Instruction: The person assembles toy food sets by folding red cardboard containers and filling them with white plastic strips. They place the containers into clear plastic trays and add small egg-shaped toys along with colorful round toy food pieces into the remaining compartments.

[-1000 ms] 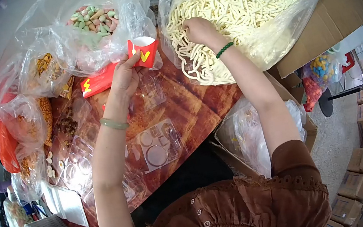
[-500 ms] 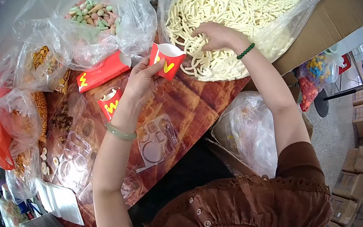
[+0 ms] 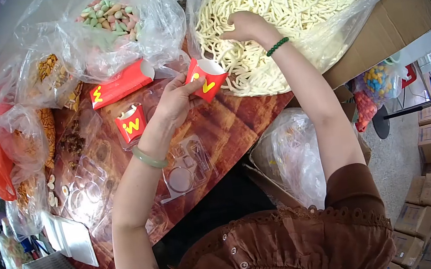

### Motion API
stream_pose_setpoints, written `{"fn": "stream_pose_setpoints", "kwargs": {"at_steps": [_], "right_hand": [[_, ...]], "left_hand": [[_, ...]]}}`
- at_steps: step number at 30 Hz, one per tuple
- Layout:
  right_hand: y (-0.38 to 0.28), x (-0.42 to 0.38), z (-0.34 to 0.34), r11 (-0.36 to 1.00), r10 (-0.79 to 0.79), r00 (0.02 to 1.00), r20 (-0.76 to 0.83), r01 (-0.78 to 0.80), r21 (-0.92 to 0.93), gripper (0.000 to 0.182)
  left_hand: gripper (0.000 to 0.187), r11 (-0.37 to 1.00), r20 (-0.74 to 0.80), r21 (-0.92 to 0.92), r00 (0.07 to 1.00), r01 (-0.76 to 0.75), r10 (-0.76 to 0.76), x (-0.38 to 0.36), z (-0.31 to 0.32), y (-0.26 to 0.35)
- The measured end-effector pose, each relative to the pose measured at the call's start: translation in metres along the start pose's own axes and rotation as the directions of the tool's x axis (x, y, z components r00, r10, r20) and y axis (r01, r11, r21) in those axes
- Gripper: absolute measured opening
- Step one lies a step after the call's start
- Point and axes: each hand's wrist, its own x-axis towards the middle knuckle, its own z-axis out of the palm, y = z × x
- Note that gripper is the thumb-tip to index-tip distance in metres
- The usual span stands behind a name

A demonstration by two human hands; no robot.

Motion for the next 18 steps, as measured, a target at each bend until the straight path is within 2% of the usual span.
{"fn": "stream_pose_setpoints", "kwargs": {"at_steps": [1, 3, 4, 6, 10, 11, 14, 18], "right_hand": [[-0.001, 0.000, -0.001, 1.000, -0.004, 1.000, 0.004, 0.004, -0.001, 0.060], [-0.002, -0.008, 0.003, 0.994, -0.077, 0.990, 0.114, 0.085, -0.063, 0.065], [-0.006, -0.015, 0.007, 0.994, -0.099, 0.988, 0.115, 0.093, 0.062, 0.058], [-0.014, -0.020, 0.030, 0.992, -0.107, 0.994, -0.035, 0.109, 0.066, 0.056], [-0.017, -0.012, 0.049, 0.992, -0.110, 0.991, 0.075, 0.104, 0.077, 0.053], [-0.011, -0.006, 0.058, 0.987, -0.132, 0.991, -0.023, 0.134, 0.090, 0.044], [-0.007, 0.001, 0.064, 0.990, -0.071, 0.996, -0.052, 0.077, 0.121, 0.034], [-0.012, -0.009, 0.025, 0.981, -0.087, 0.996, 0.015, 0.083, 0.172, 0.027]], "left_hand": [[0.035, 1.000, -0.012, -0.002, 1.000, 0.006, -0.006, 0.001, -0.001, -0.001], [0.035, 1.000, -0.022, -0.004, 1.000, 0.020, -0.020, 0.002, -0.002, -0.005], [0.034, 1.000, -0.037, 0.004, 0.999, 0.026, -0.026, 0.004, -0.001, -0.006], [0.033, 0.999, -0.048, 0.013, 0.998, 0.031, -0.030, 0.009, 0.002, -0.009], [0.032, 0.999, -0.052, 0.016, 0.997, 0.051, -0.050, 0.010, 0.007, -0.012], [0.032, 0.998, -0.059, 0.022, 0.997, 0.057, -0.056, 0.009, 0.008, -0.013], [0.032, 0.999, -0.054, -0.002, 0.998, 0.044, -0.044, 0.016, 0.004, -0.019], [0.033, 0.998, -0.077, 0.017, 0.996, 0.053, -0.051, 0.020, 0.011, -0.017]]}}
